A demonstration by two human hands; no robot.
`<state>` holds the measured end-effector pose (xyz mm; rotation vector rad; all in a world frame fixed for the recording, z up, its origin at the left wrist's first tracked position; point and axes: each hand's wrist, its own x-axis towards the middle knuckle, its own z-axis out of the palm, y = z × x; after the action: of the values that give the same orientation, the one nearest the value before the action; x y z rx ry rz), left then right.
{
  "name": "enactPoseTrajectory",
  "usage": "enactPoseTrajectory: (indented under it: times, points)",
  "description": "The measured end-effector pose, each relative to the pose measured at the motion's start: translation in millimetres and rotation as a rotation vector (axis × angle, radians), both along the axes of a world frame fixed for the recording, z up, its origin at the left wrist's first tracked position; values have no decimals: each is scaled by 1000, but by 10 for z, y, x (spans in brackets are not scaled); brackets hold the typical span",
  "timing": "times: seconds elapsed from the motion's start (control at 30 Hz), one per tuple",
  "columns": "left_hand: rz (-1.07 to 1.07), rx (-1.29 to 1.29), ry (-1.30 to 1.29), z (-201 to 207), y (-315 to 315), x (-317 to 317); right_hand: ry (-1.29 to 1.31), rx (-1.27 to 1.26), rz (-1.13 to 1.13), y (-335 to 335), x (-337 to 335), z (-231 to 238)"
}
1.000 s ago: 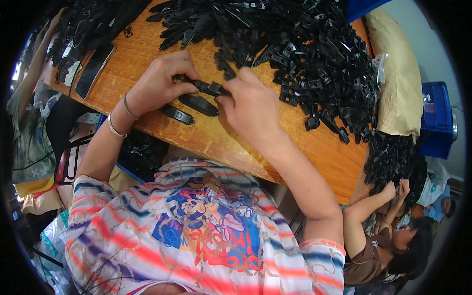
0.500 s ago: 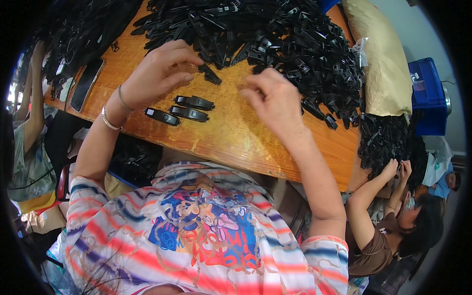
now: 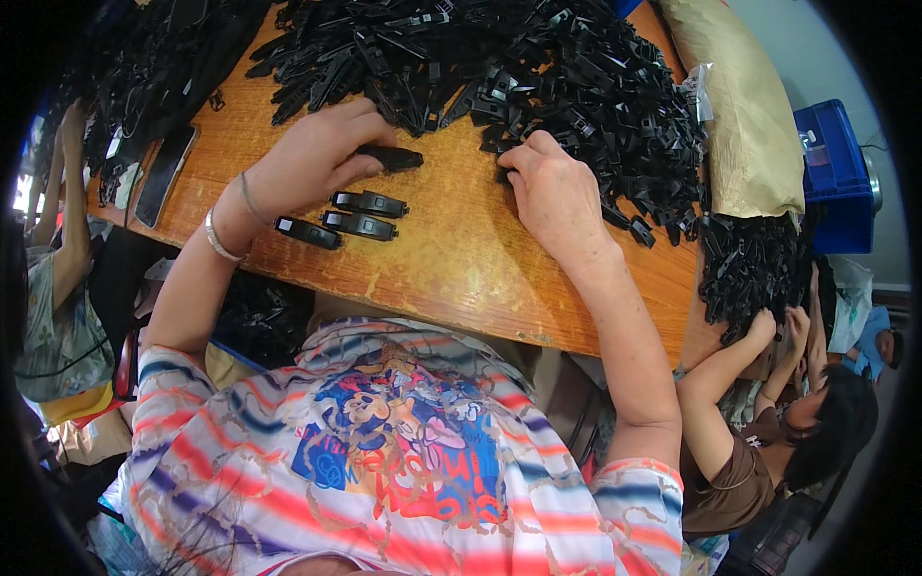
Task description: The person assembles plastic components together by hand, stacks the assembled pieces on the table, and places them into a bin below. The person then pulls more plastic parts from a container onto the table.
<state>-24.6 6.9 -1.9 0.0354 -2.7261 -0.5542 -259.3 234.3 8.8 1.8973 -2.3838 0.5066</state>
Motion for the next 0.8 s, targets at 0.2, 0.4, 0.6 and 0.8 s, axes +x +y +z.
enactPoseTrajectory:
  times: [0.2, 0.4, 0.6, 0.8]
  points:
    - [9, 62, 67, -189, -73, -4, -77, -83, 27, -33, 88, -59]
    - [40, 136, 103, -227, -127, 65, -125, -45, 31, 38, 201, 20]
    - [41, 163, 98, -251, -122, 95, -35, -32, 84, 54, 145, -53]
    - [49, 146, 95, -244, -97, 81, -114, -58, 76, -26, 261, -63]
